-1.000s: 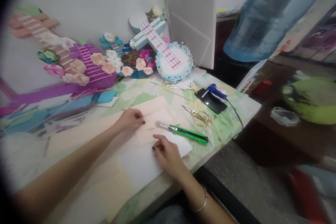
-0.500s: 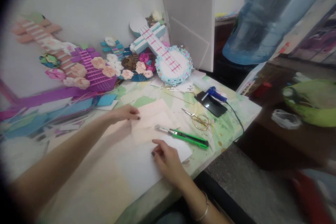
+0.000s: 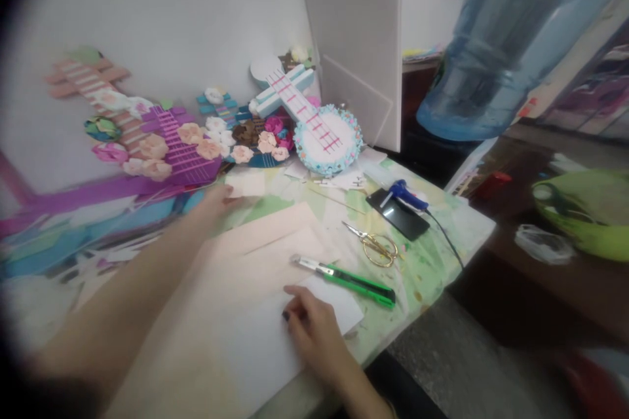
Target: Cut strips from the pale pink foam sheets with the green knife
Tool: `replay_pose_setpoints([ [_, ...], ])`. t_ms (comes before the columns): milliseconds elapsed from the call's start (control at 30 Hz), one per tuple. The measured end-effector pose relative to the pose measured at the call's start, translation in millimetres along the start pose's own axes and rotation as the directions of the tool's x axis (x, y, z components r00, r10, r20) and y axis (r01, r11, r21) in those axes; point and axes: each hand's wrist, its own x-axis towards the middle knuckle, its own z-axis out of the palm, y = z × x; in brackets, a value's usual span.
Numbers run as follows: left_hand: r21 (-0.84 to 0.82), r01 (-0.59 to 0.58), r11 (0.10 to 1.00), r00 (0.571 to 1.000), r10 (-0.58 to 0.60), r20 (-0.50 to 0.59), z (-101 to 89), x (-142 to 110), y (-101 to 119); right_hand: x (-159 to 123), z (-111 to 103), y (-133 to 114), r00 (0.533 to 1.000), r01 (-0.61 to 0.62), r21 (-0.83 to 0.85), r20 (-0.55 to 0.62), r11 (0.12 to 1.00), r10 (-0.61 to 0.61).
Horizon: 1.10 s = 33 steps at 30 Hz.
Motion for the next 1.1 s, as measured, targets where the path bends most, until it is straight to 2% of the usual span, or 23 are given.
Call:
replay_pose_setpoints([
  [167,0.020,0.057,0.998,0.998,-0.056,-0.029,-12.2,3,-22,1,-1,1,1.000,0.017,-0.021,0.010,1.000,-0.016],
  [333,0.192,0.032,0.981,0.999,-0.034,0.010,-35.3,0,-26,0,1,3,0.999,0.033,-0.010,0.006,0.999,-0.033],
  [400,0.299,-0.027,0.954,1.000,0.023,0.018,-47.1,-9,-28,-2,0,5,0.996,0.066,-0.025,-0.054,0.997,-0.068],
  [467,0.418,-0.124,0.900,0.992,0.117,0.041,-57.4,-23,-33,-4,-4,5,0.974,0.124,-0.108,-0.177,0.986,-0.142],
  [533,0.525,-0.252,0.813,0.967,0.224,0.118,-64.3,-41,-43,-3,-14,7,0.918,0.179,-0.272,-0.298,0.946,-0.260],
  [567,0.564,-0.320,0.761,0.947,0.267,0.178,-66.2,-50,-49,-2,-21,8,0.885,0.195,-0.371,-0.332,0.908,-0.326],
  [600,0.591,-0.385,0.709,0.923,0.302,0.240,-67.3,-58,-56,0,-29,10,0.872,0.188,-0.469,-0.325,0.863,-0.366],
  [633,0.612,-0.437,0.659,0.899,0.325,0.292,-67.7,-64,-62,2,-36,12,0.884,0.145,-0.560,-0.298,0.816,-0.361],
  [700,0.653,-0.498,0.571,0.867,0.355,0.350,-67.7,-71,-71,6,-50,17,0.920,-0.005,-0.681,-0.291,0.732,-0.264],
  [767,0.694,-0.510,0.508,0.858,0.357,0.369,-67.7,-73,-74,10,-60,21,0.952,-0.069,-0.743,-0.249,0.666,-0.179],
  [900,0.718,-0.533,0.447,0.846,0.276,0.457,-69.6,-68,-61,12,-67,26,0.981,-0.041,-0.791,-0.148,0.611,-0.125],
  [1000,0.681,-0.602,0.416,0.794,0.220,0.567,-70.5,-68,-47,8,-71,28,0.982,-0.028,-0.811,-0.131,0.585,-0.134],
  [1100,0.639,-0.656,0.402,0.743,0.197,0.639,-67.7,-69,-34,1,-80,26,0.960,0.006,-0.779,-0.171,0.627,-0.222],
])
